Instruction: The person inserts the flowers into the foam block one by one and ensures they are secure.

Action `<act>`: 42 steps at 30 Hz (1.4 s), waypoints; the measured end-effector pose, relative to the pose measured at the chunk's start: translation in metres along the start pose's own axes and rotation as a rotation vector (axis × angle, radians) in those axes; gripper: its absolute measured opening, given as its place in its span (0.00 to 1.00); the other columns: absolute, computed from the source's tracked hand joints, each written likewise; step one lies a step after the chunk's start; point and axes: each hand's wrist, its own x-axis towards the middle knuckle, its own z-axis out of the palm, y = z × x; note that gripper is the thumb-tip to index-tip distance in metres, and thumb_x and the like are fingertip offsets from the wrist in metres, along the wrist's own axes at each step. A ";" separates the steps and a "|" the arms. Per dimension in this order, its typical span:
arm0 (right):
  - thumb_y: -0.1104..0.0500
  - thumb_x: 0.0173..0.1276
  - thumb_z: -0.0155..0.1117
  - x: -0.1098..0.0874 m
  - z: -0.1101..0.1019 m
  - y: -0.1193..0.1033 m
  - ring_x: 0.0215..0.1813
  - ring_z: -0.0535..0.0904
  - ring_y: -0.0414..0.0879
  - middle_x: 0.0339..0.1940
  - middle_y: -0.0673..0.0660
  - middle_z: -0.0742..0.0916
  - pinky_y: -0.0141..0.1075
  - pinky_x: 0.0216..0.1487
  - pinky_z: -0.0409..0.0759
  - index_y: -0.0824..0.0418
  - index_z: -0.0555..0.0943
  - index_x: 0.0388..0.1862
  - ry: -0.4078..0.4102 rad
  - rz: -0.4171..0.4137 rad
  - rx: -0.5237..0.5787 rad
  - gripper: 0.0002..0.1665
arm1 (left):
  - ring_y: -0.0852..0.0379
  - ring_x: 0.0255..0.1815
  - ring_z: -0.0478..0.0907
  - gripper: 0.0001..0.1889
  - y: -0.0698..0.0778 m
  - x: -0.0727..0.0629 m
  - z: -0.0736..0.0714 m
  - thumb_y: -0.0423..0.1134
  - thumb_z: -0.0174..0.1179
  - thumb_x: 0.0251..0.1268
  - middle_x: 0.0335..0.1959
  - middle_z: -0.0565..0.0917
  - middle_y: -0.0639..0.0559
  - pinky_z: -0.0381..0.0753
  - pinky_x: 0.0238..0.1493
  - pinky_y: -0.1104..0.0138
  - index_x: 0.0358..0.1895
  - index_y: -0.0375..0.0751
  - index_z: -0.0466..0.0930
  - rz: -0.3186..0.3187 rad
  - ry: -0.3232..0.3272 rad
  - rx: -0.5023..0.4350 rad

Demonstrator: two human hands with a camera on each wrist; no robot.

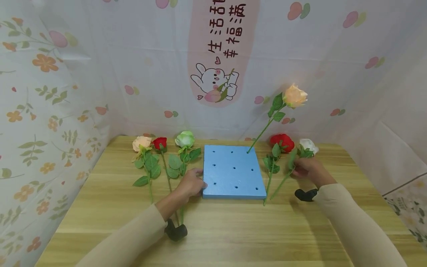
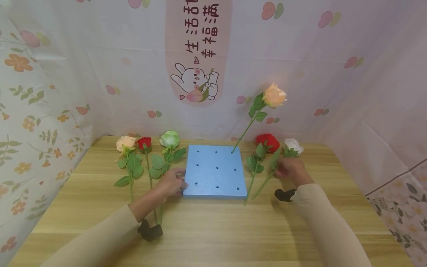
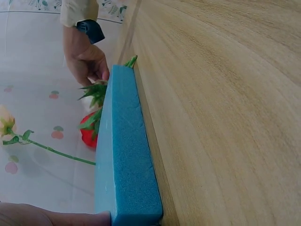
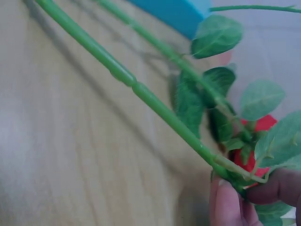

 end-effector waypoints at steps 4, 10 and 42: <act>0.66 0.72 0.47 -0.006 -0.005 -0.003 0.22 0.82 0.40 0.18 0.51 0.85 0.30 0.27 0.82 0.57 0.80 0.18 -0.052 -0.034 0.117 0.23 | 0.45 0.52 0.78 0.31 0.000 0.000 0.000 0.24 0.57 0.60 0.64 0.72 0.32 0.83 0.43 0.59 0.69 0.34 0.66 -0.005 -0.009 -0.011; 0.65 0.74 0.47 -0.019 -0.012 -0.008 0.26 0.83 0.42 0.22 0.52 0.85 0.30 0.31 0.83 0.58 0.81 0.20 -0.067 -0.049 0.303 0.22 | 0.47 0.45 0.81 0.31 0.000 0.001 -0.001 0.24 0.57 0.61 0.62 0.73 0.32 0.84 0.41 0.60 0.70 0.33 0.65 -0.021 -0.026 -0.048; 0.66 0.71 0.58 -0.065 0.007 -0.032 0.38 0.84 0.43 0.39 0.51 0.84 0.34 0.40 0.84 0.60 0.78 0.43 -0.092 -0.468 0.627 0.05 | 0.49 0.42 0.81 0.30 -0.001 0.001 -0.001 0.24 0.57 0.62 0.61 0.73 0.32 0.84 0.39 0.61 0.70 0.33 0.65 -0.025 -0.033 -0.058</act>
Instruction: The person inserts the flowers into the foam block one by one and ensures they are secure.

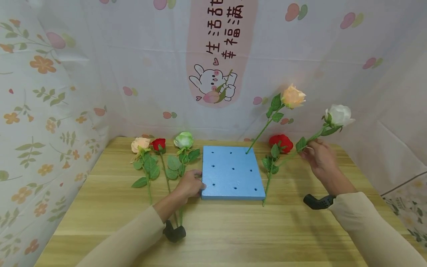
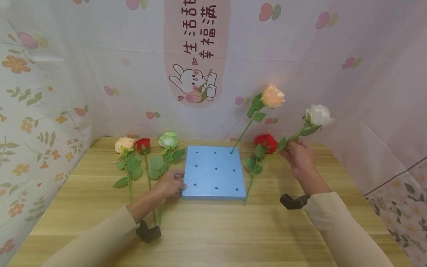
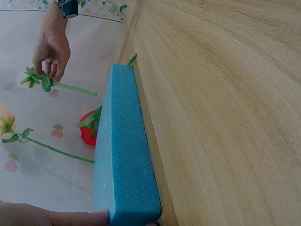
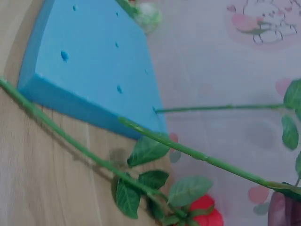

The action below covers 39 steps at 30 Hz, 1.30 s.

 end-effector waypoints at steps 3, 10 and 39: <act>0.66 0.71 0.58 -0.002 0.009 0.000 0.39 0.84 0.43 0.42 0.52 0.85 0.34 0.39 0.84 0.60 0.79 0.45 -0.021 -0.076 -0.013 0.07 | 0.49 0.43 0.81 0.30 0.000 0.000 -0.001 0.24 0.57 0.62 0.62 0.73 0.32 0.84 0.40 0.61 0.69 0.33 0.65 0.000 0.001 0.002; 0.68 0.70 0.59 -0.011 0.033 0.000 0.44 0.84 0.45 0.47 0.54 0.84 0.35 0.44 0.84 0.61 0.78 0.49 -0.034 -0.182 -0.007 0.11 | 0.48 0.45 0.81 0.30 0.000 0.000 -0.002 0.24 0.57 0.62 0.61 0.74 0.32 0.84 0.40 0.60 0.69 0.33 0.65 0.000 -0.002 0.000; 0.64 0.65 0.65 0.004 0.119 0.019 0.39 0.84 0.43 0.38 0.53 0.83 0.32 0.42 0.85 0.63 0.76 0.44 0.041 -0.339 -0.284 0.10 | 0.44 0.52 0.80 0.29 -0.001 0.001 0.000 0.25 0.58 0.62 0.60 0.76 0.33 0.84 0.43 0.58 0.69 0.33 0.66 -0.002 0.002 -0.010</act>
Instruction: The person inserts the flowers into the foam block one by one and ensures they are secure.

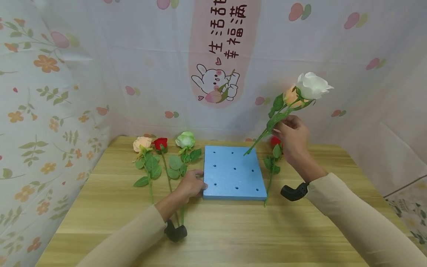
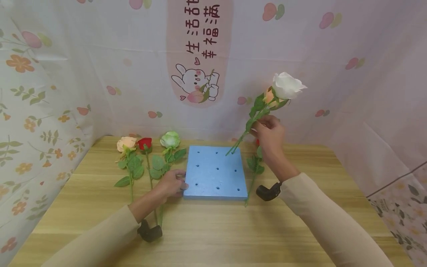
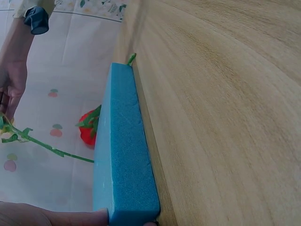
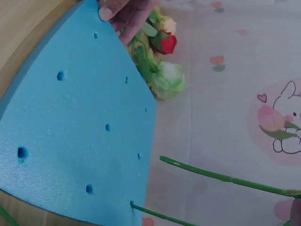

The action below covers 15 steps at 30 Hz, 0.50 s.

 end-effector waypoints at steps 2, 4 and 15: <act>0.65 0.66 0.63 0.003 0.005 0.001 0.38 0.85 0.43 0.38 0.54 0.83 0.32 0.42 0.85 0.63 0.76 0.44 -0.002 -0.009 -0.014 0.09 | 0.45 0.50 0.80 0.29 0.000 0.001 0.000 0.24 0.57 0.62 0.59 0.76 0.33 0.85 0.42 0.59 0.69 0.33 0.66 -0.003 0.003 -0.002; 0.66 0.66 0.61 0.005 0.010 0.003 0.38 0.84 0.43 0.37 0.54 0.82 0.32 0.41 0.85 0.63 0.76 0.43 -0.001 -0.023 -0.034 0.08 | 0.46 0.49 0.81 0.29 0.001 0.001 0.001 0.24 0.57 0.62 0.58 0.77 0.34 0.85 0.41 0.59 0.68 0.32 0.66 -0.006 0.003 -0.007; 0.69 0.63 0.58 0.016 0.034 0.022 0.34 0.83 0.42 0.33 0.51 0.81 0.31 0.39 0.85 0.61 0.75 0.36 0.003 -0.042 -0.093 0.05 | 0.47 0.48 0.81 0.29 0.003 -0.001 0.000 0.24 0.58 0.61 0.56 0.78 0.34 0.85 0.41 0.60 0.68 0.32 0.67 -0.005 0.010 -0.005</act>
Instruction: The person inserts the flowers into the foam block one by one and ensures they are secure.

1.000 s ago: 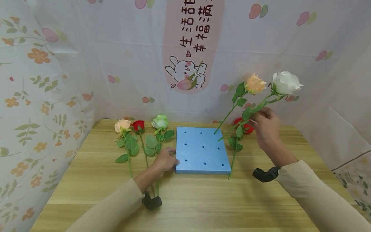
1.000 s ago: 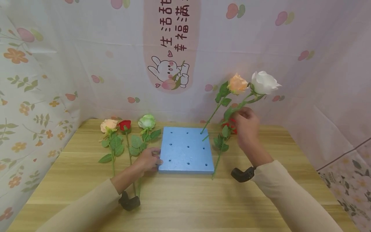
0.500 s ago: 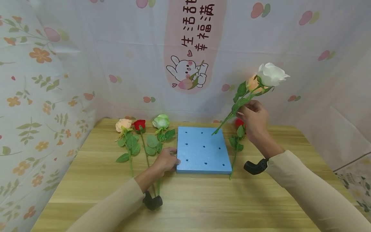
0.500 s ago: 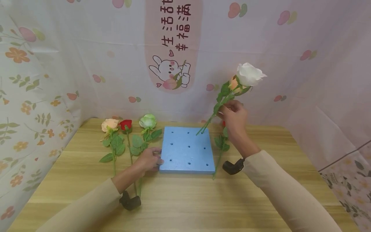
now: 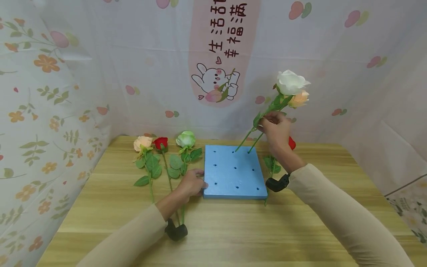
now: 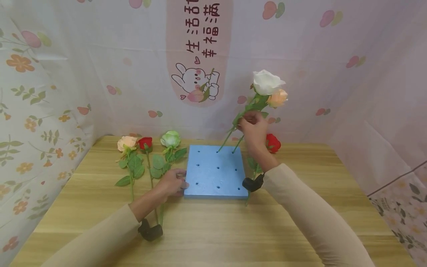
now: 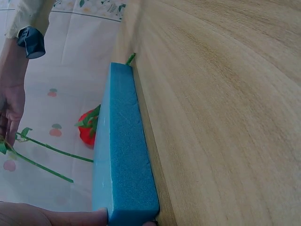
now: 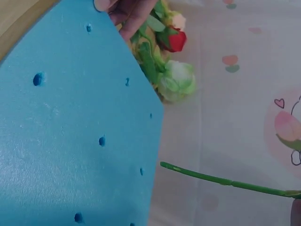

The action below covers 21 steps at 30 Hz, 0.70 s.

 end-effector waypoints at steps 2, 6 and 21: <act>0.68 0.63 0.58 0.001 0.004 0.004 0.35 0.83 0.42 0.33 0.51 0.80 0.31 0.40 0.85 0.60 0.75 0.36 -0.007 -0.007 -0.014 0.05 | 0.47 0.48 0.81 0.29 0.001 0.000 0.000 0.24 0.58 0.61 0.56 0.79 0.34 0.85 0.41 0.60 0.68 0.32 0.67 0.002 0.001 0.003; 0.66 0.65 0.58 0.002 0.010 0.010 0.38 0.82 0.42 0.35 0.53 0.80 0.32 0.43 0.85 0.59 0.74 0.37 -0.030 -0.027 -0.075 0.04 | 0.47 0.47 0.81 0.29 0.002 -0.001 0.000 0.24 0.58 0.61 0.55 0.79 0.34 0.85 0.40 0.60 0.68 0.32 0.67 0.000 0.004 0.001; 0.66 0.64 0.57 0.011 0.020 0.025 0.38 0.81 0.42 0.37 0.52 0.80 0.32 0.43 0.84 0.60 0.74 0.37 -0.021 -0.019 -0.163 0.04 | 0.49 0.42 0.83 0.29 -0.002 0.002 0.001 0.23 0.57 0.61 0.57 0.78 0.33 0.85 0.39 0.59 0.68 0.31 0.66 0.001 0.000 -0.020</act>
